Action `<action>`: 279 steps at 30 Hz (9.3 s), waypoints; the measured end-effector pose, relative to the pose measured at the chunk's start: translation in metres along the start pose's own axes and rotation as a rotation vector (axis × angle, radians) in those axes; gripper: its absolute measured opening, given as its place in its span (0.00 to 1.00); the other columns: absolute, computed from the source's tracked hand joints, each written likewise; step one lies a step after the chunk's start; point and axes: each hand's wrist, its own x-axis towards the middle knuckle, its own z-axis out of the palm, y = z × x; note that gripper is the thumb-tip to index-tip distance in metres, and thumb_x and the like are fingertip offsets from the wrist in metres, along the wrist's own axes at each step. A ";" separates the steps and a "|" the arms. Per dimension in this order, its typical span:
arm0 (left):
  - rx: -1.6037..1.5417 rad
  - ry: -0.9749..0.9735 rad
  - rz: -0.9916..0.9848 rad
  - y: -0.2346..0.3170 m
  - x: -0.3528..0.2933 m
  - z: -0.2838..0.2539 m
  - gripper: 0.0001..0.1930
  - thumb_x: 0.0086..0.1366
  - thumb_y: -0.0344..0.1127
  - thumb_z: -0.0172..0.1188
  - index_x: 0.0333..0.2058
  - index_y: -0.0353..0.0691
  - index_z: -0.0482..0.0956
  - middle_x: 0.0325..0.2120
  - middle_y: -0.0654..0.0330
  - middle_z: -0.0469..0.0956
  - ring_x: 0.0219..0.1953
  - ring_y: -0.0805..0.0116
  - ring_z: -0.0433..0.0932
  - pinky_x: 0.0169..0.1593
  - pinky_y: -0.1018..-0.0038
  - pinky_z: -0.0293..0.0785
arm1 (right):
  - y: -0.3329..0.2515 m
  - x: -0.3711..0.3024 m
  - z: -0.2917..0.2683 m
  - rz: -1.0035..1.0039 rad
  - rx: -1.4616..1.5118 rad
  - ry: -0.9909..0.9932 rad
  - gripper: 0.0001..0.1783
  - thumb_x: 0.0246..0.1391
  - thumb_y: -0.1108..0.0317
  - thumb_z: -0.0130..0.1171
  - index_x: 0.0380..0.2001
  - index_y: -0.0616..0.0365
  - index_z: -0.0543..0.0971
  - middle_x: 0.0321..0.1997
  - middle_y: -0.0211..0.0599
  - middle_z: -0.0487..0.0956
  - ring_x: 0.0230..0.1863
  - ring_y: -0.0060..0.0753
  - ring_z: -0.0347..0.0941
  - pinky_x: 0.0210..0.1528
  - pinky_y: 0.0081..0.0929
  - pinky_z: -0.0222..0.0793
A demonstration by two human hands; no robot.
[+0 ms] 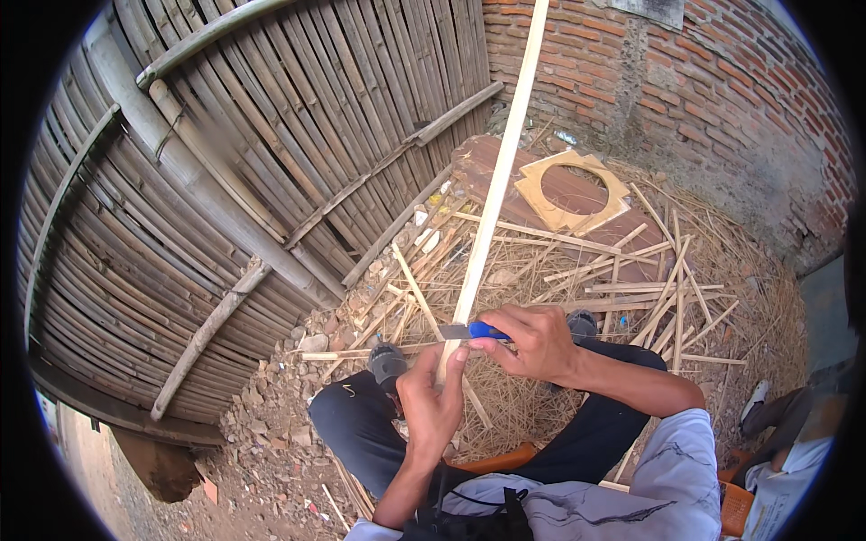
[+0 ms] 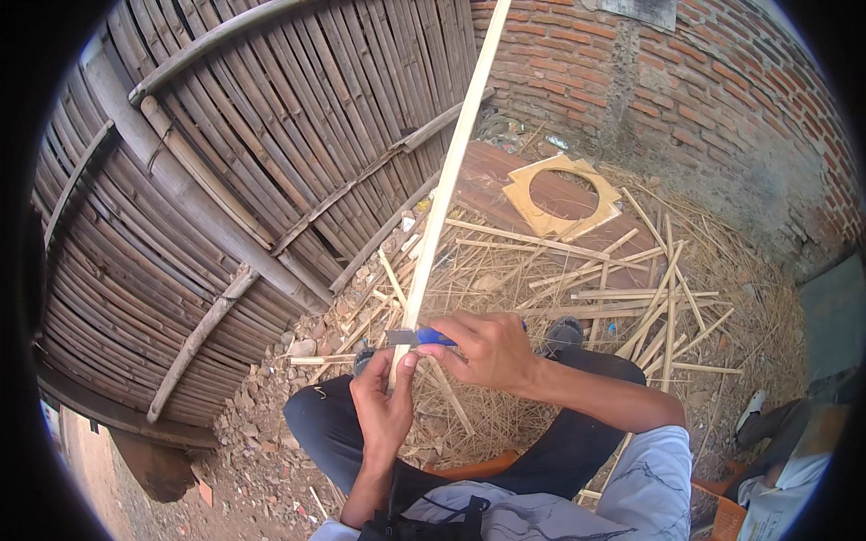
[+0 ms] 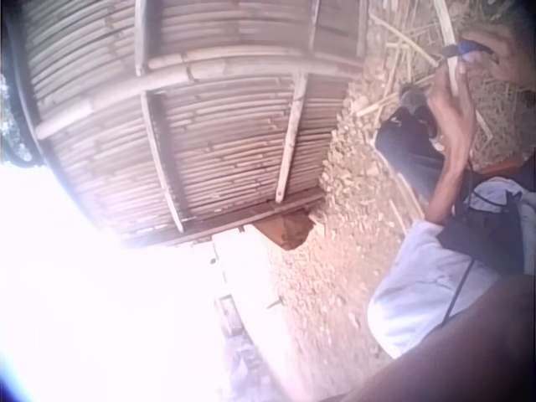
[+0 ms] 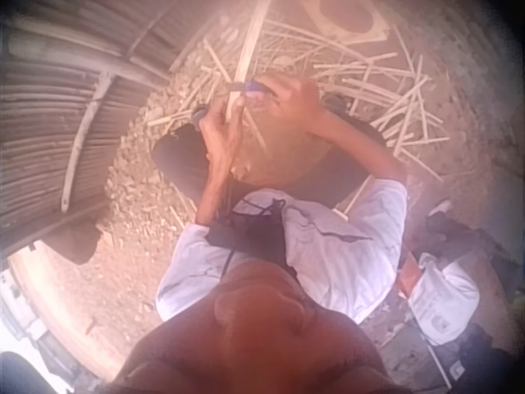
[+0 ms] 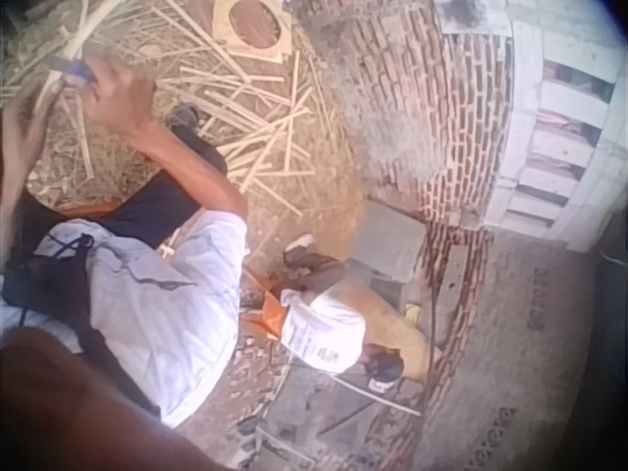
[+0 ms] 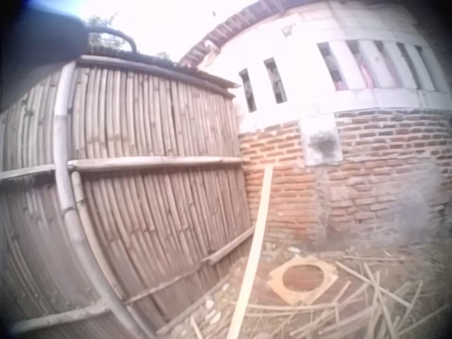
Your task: The person sits on the ground and uses a blue utility knife to shave and smooth a long, thin strip of bamboo. They hold the bamboo with one hand and scrape along its length with the other, repeatedly turning the strip to work on different sides.
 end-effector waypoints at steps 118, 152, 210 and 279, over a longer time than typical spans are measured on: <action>0.151 -0.226 -0.077 -0.010 -0.004 -0.019 0.10 0.72 0.33 0.71 0.47 0.33 0.84 0.24 0.55 0.84 0.23 0.72 0.78 0.29 0.71 0.72 | 0.058 0.022 -0.028 0.587 0.765 -0.204 0.17 0.68 0.57 0.69 0.45 0.62 0.86 0.31 0.34 0.89 0.36 0.22 0.85 0.47 0.29 0.76; -0.309 -0.285 -0.359 0.003 0.000 -0.022 0.19 0.82 0.40 0.59 0.62 0.33 0.83 0.26 0.75 0.72 0.28 0.86 0.65 0.30 0.81 0.57 | 0.004 0.003 -0.004 -0.016 0.060 -0.023 0.18 0.62 0.54 0.74 0.43 0.59 0.85 0.31 0.39 0.85 0.26 0.42 0.84 0.26 0.35 0.77; -0.081 -0.120 -0.340 -0.019 -0.018 -0.062 0.15 0.77 0.32 0.66 0.56 0.29 0.86 0.32 0.69 0.82 0.34 0.83 0.73 0.38 0.80 0.71 | 0.076 0.021 -0.029 0.201 -0.040 0.144 0.21 0.68 0.51 0.68 0.45 0.62 0.87 0.31 0.43 0.87 0.28 0.41 0.86 0.32 0.36 0.79; 0.085 -0.046 -0.207 -0.031 -0.024 -0.049 0.13 0.73 0.33 0.70 0.51 0.31 0.88 0.24 0.60 0.82 0.27 0.83 0.71 0.31 0.77 0.69 | 0.068 0.023 -0.038 0.375 0.007 -0.092 0.22 0.70 0.49 0.65 0.46 0.59 0.85 0.31 0.47 0.86 0.29 0.51 0.85 0.35 0.46 0.78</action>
